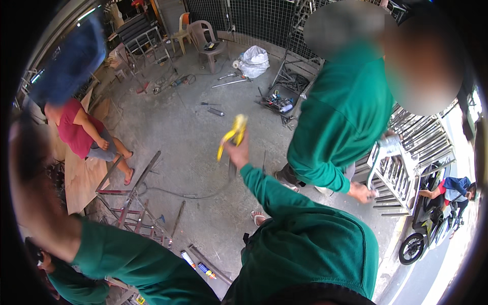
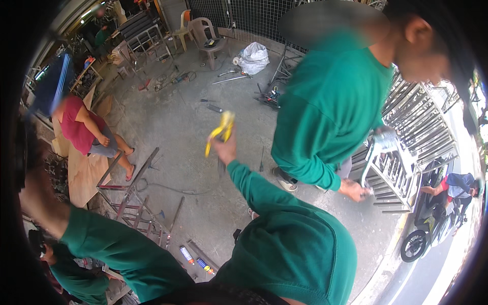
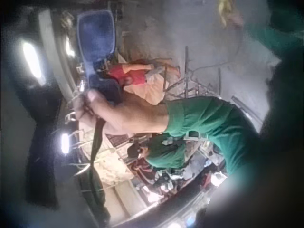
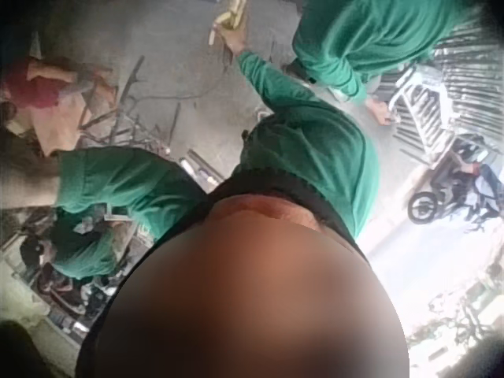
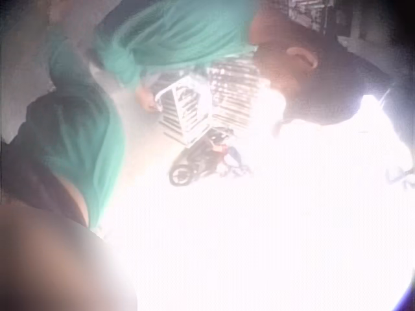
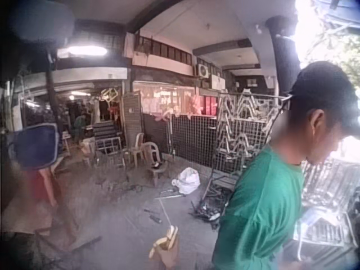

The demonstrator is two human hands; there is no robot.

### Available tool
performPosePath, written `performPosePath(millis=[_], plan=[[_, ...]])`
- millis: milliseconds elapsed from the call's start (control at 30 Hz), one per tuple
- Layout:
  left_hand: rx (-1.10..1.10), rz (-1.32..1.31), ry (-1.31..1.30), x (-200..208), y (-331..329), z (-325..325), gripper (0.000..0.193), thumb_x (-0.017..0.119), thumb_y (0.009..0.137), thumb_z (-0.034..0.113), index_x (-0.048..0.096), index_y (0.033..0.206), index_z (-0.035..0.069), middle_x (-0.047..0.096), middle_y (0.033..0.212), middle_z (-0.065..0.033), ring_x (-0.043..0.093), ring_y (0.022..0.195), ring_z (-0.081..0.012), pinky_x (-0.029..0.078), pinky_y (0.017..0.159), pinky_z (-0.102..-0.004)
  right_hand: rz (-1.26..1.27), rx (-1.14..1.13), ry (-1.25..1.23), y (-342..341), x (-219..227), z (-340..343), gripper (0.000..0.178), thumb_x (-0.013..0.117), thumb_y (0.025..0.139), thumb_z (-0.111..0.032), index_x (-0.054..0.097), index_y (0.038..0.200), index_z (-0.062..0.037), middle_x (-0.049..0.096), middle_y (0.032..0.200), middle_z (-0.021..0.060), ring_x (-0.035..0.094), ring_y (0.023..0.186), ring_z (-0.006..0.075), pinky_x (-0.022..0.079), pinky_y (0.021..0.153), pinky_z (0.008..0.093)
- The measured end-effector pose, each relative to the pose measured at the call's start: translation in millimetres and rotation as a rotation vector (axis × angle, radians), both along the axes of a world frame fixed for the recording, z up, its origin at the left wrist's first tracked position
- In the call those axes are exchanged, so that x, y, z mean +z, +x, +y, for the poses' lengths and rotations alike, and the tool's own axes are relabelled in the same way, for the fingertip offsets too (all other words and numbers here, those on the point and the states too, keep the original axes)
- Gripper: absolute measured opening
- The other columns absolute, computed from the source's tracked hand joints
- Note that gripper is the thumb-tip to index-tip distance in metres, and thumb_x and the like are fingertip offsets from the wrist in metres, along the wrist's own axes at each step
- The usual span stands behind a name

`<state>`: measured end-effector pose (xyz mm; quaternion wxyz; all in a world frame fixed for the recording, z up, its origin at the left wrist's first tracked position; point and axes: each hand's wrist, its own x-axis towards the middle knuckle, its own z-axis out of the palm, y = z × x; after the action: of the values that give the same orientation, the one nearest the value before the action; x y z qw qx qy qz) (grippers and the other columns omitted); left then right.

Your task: The person welds joints on a metal frame using a handheld welding torch and filler rod. They repeatedly position the torch, strike an arc, and move along seams while holding the rod with the other hand. The person repositions the frame and continues welding different joints.

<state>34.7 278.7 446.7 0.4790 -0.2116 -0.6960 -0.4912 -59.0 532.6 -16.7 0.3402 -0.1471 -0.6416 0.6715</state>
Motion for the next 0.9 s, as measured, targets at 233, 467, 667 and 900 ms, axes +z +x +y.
performPosePath(millis=[233, 467, 667, 900], plan=[[-0.291, -0.276, -0.667, -130.4, -175.2, 242.3, 0.059, 0.053, 0.078, 0.01, 0.053, 0.138, 0.013, 0.066, 0.111, -0.0255, 0.068, 0.102, -0.0302, 0.054, 0.088, -0.0415, -0.008, -0.302, -0.275, -15.9, -47.8, 79.2, 0.06, 0.081, 0.08, -0.02, 0.045, 0.124, -0.0045, 0.057, 0.103, 0.0066, 0.057, 0.092, 0.0177, 0.05, 0.078, 0.0336], [-0.304, -0.508, -1.517, -164.4, -216.7, 498.3, 0.084, 0.048, 0.083, 0.019, 0.008, 0.157, 0.023, 0.059, 0.134, -0.0169, 0.061, 0.117, -0.0335, 0.045, 0.099, -0.0484, -0.135, -0.155, -0.417, 75.1, -104.6, 45.3, 0.068, 0.086, 0.072, -0.021, 0.046, 0.124, -0.0002, 0.057, 0.108, 0.0088, 0.056, 0.101, 0.0209, 0.047, 0.089, 0.0358], [-0.198, -0.399, -1.437, -183.2, -222.5, 577.9, 0.079, 0.054, 0.088, 0.029, 0.015, 0.157, 0.02, 0.061, 0.132, -0.0122, 0.064, 0.112, -0.0281, 0.048, 0.095, -0.0446, -0.252, -0.262, -0.474, 85.9, -114.2, 54.4, 0.069, 0.085, 0.072, -0.026, 0.045, 0.123, 0.0002, 0.057, 0.108, 0.0107, 0.057, 0.098, 0.0214, 0.047, 0.087, 0.036], [-0.209, -0.213, -1.272, -150.5, -233.5, 500.5, 0.038, 0.052, 0.09, 0.038, 0.069, 0.11, 0.009, 0.07, 0.096, -0.0097, 0.069, 0.082, -0.0255, 0.052, 0.071, -0.0428, -0.341, -0.187, -0.431, 76.5, -133.2, 47.0, 0.07, 0.086, 0.071, -0.026, 0.046, 0.123, 0.0, 0.057, 0.11, 0.0108, 0.055, 0.102, 0.0228, 0.046, 0.09, 0.0371]])
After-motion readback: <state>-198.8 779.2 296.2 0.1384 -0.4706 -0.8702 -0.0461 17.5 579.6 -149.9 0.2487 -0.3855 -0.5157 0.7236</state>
